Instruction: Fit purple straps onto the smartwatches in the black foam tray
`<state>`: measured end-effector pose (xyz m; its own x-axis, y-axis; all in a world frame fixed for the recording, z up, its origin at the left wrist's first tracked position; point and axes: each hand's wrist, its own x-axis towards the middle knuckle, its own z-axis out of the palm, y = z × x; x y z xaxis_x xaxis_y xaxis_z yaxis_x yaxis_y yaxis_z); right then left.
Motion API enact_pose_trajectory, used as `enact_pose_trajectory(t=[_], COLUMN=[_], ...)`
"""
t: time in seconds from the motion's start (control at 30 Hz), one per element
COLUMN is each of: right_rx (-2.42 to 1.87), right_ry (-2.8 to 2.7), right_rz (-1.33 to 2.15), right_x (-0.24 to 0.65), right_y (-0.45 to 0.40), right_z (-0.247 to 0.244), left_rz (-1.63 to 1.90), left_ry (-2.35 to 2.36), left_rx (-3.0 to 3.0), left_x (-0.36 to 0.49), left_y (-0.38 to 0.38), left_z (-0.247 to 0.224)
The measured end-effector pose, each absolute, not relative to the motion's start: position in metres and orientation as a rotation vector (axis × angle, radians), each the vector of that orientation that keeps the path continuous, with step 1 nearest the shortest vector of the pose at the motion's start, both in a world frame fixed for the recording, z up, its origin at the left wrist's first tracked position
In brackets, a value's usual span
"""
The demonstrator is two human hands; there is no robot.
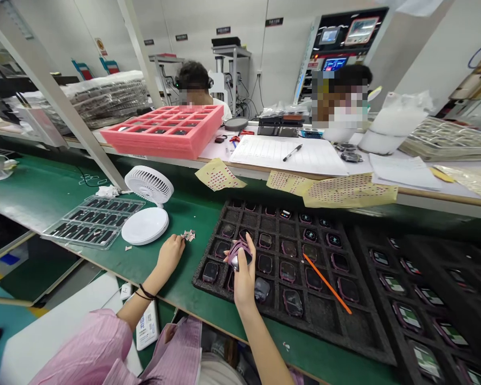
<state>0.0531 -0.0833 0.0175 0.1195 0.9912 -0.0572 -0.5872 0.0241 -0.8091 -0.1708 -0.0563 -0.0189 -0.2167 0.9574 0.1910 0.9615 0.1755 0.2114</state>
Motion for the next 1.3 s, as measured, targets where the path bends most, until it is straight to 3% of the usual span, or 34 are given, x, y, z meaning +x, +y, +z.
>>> enact_pose_trajectory(t=[0.13, 0.3, 0.37, 0.77, 1.1, 1.3], right_rx=[-0.750, -0.703, -0.705, -0.740, -0.847, -0.886], right_ry=[-0.638, -0.663, -0.662, -0.689, -0.850, -0.807], right_rz=[1.390, 1.425, 1.433, 1.399, 1.268, 1.203], right_x=[0.054, 0.055, 0.056, 0.063, 0.064, 0.064], right_y=[-0.084, -0.083, -0.084, -0.084, -0.083, -0.083], right_z=[0.018, 0.018, 0.018, 0.017, 0.007, 0.009], left_rz=[-0.596, -1.637, -1.825, -1.812, -1.405, -1.794], left_ry=[-2.360, -2.305, -2.235, -2.151, -2.095, -1.843], left_rx=[-2.079, -2.686, -2.872, -3.117, -3.064, -2.892], left_x=[-0.166, -0.114, -0.093, -0.073, -0.064, -0.055], left_y=[-0.057, -0.072, -0.076, -0.071, -0.077, -0.080], left_z=[0.009, 0.058, 0.072, 0.091, 0.097, 0.075])
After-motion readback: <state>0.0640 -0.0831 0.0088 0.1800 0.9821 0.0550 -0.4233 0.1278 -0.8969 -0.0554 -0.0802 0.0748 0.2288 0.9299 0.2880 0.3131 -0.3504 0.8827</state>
